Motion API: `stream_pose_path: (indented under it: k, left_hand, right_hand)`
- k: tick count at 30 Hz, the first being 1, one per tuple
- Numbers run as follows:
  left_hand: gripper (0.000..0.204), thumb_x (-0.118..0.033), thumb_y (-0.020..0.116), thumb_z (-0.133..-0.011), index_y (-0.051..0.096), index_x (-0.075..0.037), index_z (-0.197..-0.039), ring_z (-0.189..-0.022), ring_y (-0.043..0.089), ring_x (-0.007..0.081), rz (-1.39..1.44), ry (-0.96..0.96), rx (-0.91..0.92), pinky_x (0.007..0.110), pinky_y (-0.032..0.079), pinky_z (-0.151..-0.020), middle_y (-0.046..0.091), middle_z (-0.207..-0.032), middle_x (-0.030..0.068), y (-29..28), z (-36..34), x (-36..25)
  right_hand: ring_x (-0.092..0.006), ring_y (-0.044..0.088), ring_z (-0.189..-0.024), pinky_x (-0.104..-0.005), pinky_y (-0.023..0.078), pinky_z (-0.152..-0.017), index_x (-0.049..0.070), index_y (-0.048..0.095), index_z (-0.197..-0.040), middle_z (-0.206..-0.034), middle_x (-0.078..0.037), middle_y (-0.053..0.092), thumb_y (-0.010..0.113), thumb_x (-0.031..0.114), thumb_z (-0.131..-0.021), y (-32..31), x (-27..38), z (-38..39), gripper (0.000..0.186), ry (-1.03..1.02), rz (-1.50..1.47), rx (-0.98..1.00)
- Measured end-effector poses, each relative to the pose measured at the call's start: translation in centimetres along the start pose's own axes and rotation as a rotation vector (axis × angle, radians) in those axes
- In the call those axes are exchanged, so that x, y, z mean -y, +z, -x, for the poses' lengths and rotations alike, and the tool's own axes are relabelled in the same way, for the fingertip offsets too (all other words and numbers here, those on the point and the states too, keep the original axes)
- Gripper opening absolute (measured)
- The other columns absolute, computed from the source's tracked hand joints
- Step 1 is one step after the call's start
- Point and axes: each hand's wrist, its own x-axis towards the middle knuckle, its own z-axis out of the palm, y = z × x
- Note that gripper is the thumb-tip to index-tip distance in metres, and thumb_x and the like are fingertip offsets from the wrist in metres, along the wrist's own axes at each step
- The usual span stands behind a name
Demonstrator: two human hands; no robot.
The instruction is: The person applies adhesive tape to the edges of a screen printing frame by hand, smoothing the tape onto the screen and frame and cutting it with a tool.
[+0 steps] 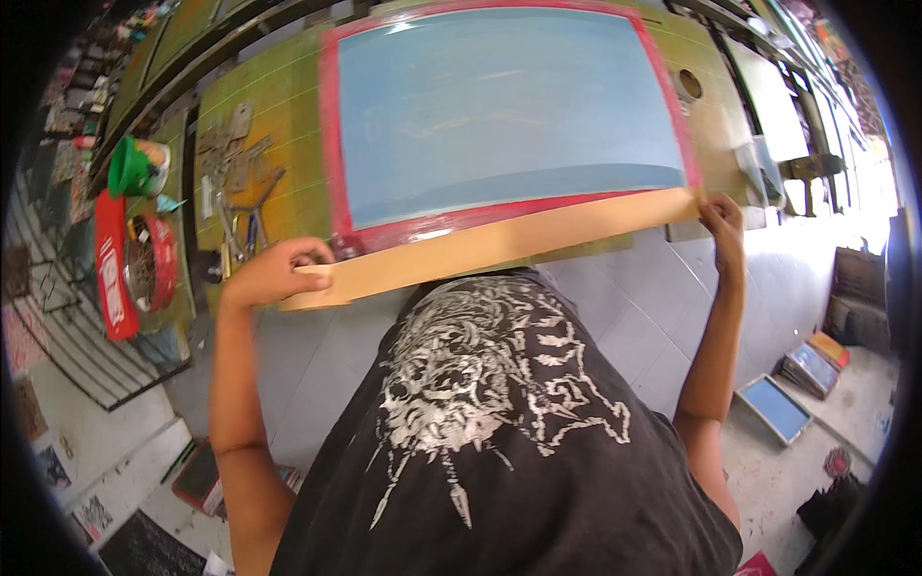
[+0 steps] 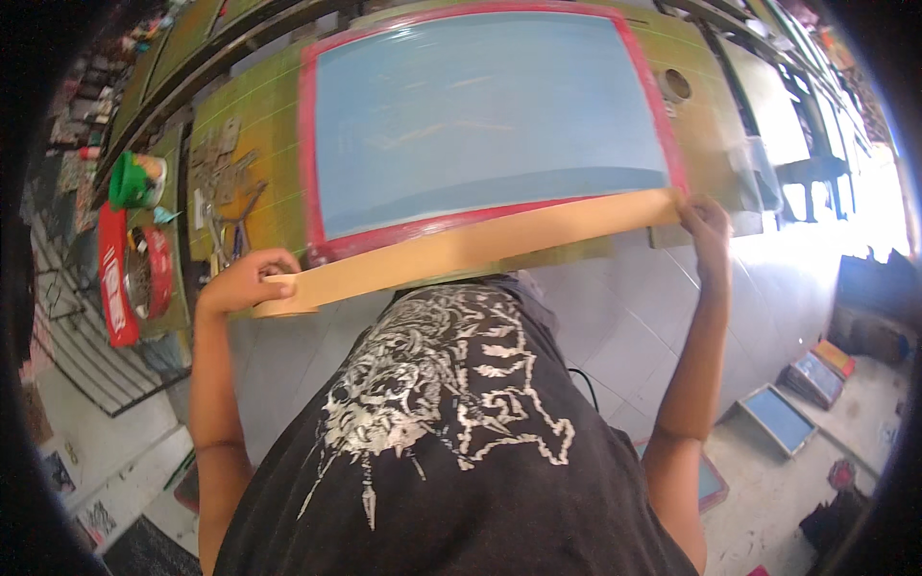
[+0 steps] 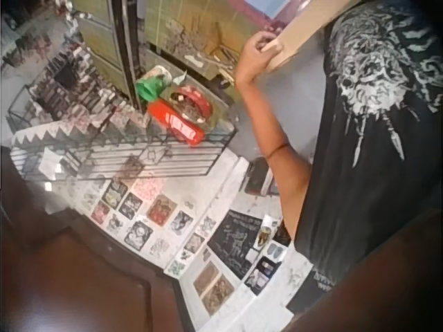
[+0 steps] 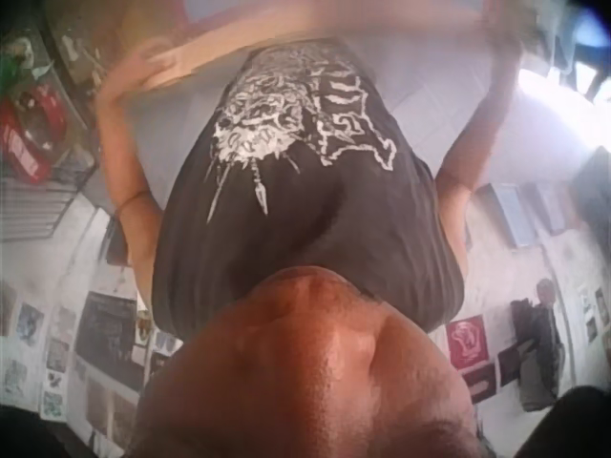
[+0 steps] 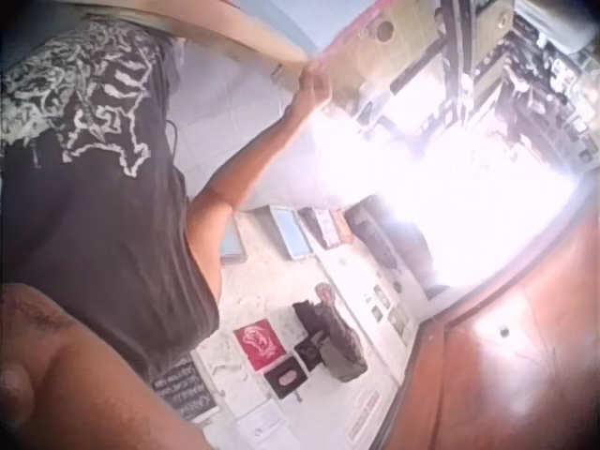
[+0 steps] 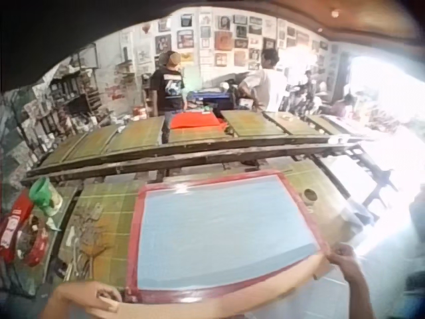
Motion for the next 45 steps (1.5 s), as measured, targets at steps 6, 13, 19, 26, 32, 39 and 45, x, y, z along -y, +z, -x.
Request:
stream_pose_path:
  k: [6,13,19,26,32,39,45]
  left_hand:
    - [0.025,-0.018,0.072,-0.084,0.060,-0.005,-0.102,-0.067,0.052,0.0050,-0.093,-0.166,0.018,0.025,0.041,-0.061,0.061,-0.074,-0.0012,-1.0,-1.0,-1.9]
    - [0.023,-0.016,0.071,-0.083,0.060,-0.003,-0.098,-0.067,0.055,0.0078,-0.280,-0.221,-0.125,0.029,0.044,-0.060,0.064,-0.073,0.0046,-2.4,-2.7,-1.8]
    - [0.024,-0.021,0.073,-0.081,0.064,-0.002,-0.092,-0.071,0.063,0.0152,-0.387,-0.140,-0.192,0.033,0.049,-0.067,0.066,-0.076,0.0105,-1.8,-3.8,-1.9]
    - [0.031,-0.026,0.075,-0.079,0.065,0.000,-0.092,-0.074,0.065,0.0242,-0.462,-0.183,-0.231,0.037,0.050,-0.071,0.066,-0.079,0.0154,-2.3,-4.6,-1.4]
    - [0.031,-0.028,0.075,-0.078,0.066,0.000,-0.091,-0.076,0.065,0.0265,-0.462,-0.184,-0.227,0.038,0.050,-0.072,0.067,-0.080,0.0169,-2.4,-5.4,-1.3]
    - [0.029,-0.026,0.075,-0.078,0.066,0.000,-0.089,-0.075,0.065,0.0270,-0.456,-0.198,-0.221,0.039,0.050,-0.071,0.067,-0.080,0.0170,-2.8,-6.3,-1.1]
    - [0.029,-0.025,0.075,-0.078,0.066,0.000,-0.089,-0.075,0.066,0.0263,-0.466,-0.182,-0.210,0.039,0.050,-0.071,0.068,-0.080,0.0169,-2.8,-6.6,-1.4]
  right_hand:
    - [-0.0082,0.052,-0.067,-0.0240,0.041,-0.062,0.002,0.065,-0.086,-0.073,0.000,0.060,0.072,0.016,-0.086,-0.2,-1.2,-2.0,0.016,0.023,0.012,-0.003]
    - [-0.0082,0.052,-0.064,-0.0246,0.041,-0.060,0.003,0.066,-0.081,-0.072,0.000,0.060,0.077,0.021,-0.083,-3.1,-5.7,-4.8,0.021,0.144,0.131,-0.098]
    - [-0.0059,0.046,-0.058,-0.0227,0.038,-0.055,0.005,0.063,-0.075,-0.065,0.004,0.054,0.075,0.023,-0.087,-1.3,-6.0,-6.0,0.024,0.142,0.205,-0.137]
    - [-0.0102,0.056,-0.059,-0.0281,0.045,-0.056,0.001,0.066,-0.076,-0.065,-0.001,0.060,0.075,0.018,-0.084,-0.6,-7.5,-7.5,0.020,0.124,0.214,-0.146]
    - [-0.0111,0.059,-0.057,-0.0286,0.047,-0.056,0.000,0.066,-0.075,-0.064,-0.002,0.061,0.074,0.017,-0.083,-0.2,-7.7,-7.8,0.020,0.121,0.233,-0.181]
    - [-0.0114,0.061,-0.058,-0.0288,0.048,-0.057,0.000,0.068,-0.075,-0.063,-0.004,0.063,0.075,0.018,-0.082,-0.2,-7.9,-8.0,0.021,0.162,0.265,-0.194]
    - [-0.0118,0.061,-0.060,-0.0302,0.049,-0.059,0.001,0.070,-0.076,-0.063,-0.004,0.063,0.075,0.020,-0.078,-0.2,-8.5,-8.2,0.019,0.149,0.378,-0.248]
